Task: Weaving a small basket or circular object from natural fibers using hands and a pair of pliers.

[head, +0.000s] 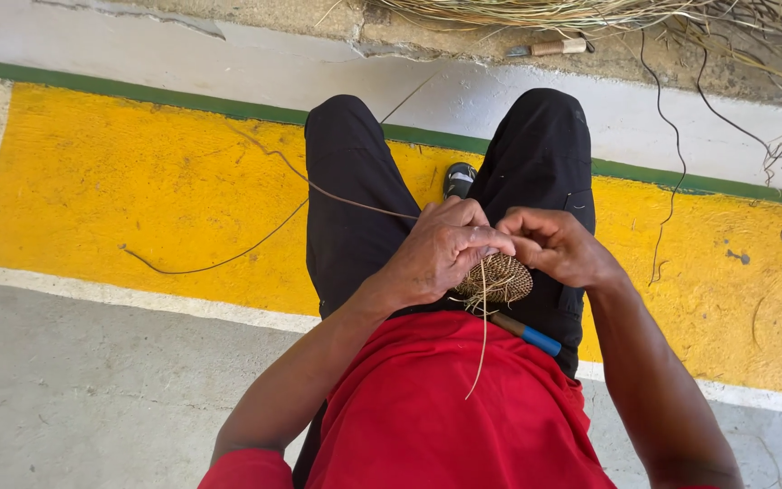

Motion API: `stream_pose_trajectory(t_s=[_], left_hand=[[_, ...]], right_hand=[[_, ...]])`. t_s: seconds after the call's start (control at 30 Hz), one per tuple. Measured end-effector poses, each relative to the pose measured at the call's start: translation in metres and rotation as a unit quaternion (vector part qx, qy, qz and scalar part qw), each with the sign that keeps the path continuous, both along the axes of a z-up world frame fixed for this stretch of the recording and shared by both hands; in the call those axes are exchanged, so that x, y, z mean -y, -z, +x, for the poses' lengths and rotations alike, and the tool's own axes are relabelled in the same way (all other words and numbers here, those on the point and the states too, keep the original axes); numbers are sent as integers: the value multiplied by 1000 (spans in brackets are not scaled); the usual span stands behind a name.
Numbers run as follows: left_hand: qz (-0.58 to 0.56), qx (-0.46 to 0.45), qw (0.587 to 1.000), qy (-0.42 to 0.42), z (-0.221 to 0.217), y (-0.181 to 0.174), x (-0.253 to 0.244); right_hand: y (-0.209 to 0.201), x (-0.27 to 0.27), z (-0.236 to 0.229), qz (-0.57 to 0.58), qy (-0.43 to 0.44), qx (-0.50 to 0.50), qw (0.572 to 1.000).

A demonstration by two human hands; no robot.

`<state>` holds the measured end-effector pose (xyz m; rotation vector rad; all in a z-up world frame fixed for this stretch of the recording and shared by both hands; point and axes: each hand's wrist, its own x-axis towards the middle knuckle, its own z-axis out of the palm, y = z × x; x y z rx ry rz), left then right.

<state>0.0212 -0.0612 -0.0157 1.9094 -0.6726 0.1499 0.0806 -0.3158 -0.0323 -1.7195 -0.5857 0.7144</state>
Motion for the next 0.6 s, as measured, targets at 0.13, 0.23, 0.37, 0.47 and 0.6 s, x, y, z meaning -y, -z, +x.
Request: stream_pose_trajectory(t_s=[0.13, 0.23, 0.37, 0.47, 0.6], left_hand=[[5, -1, 1000, -5, 0, -10, 2], [-13, -30, 999, -12, 2, -20, 0], [-7, -86, 996, -30, 6, -10, -3], [4, -80, 996, -28, 2, -8, 0], [72, 1, 995, -67, 1, -25, -2]], right_hand=[[3, -2, 13, -40, 98, 65, 992], [-17, -14, 14, 11, 261, 51, 964], [-19, -21, -11, -42, 107, 56, 992], [-2, -20, -27, 54, 127, 74, 988], [8, -30, -30, 109, 205, 71, 970]])
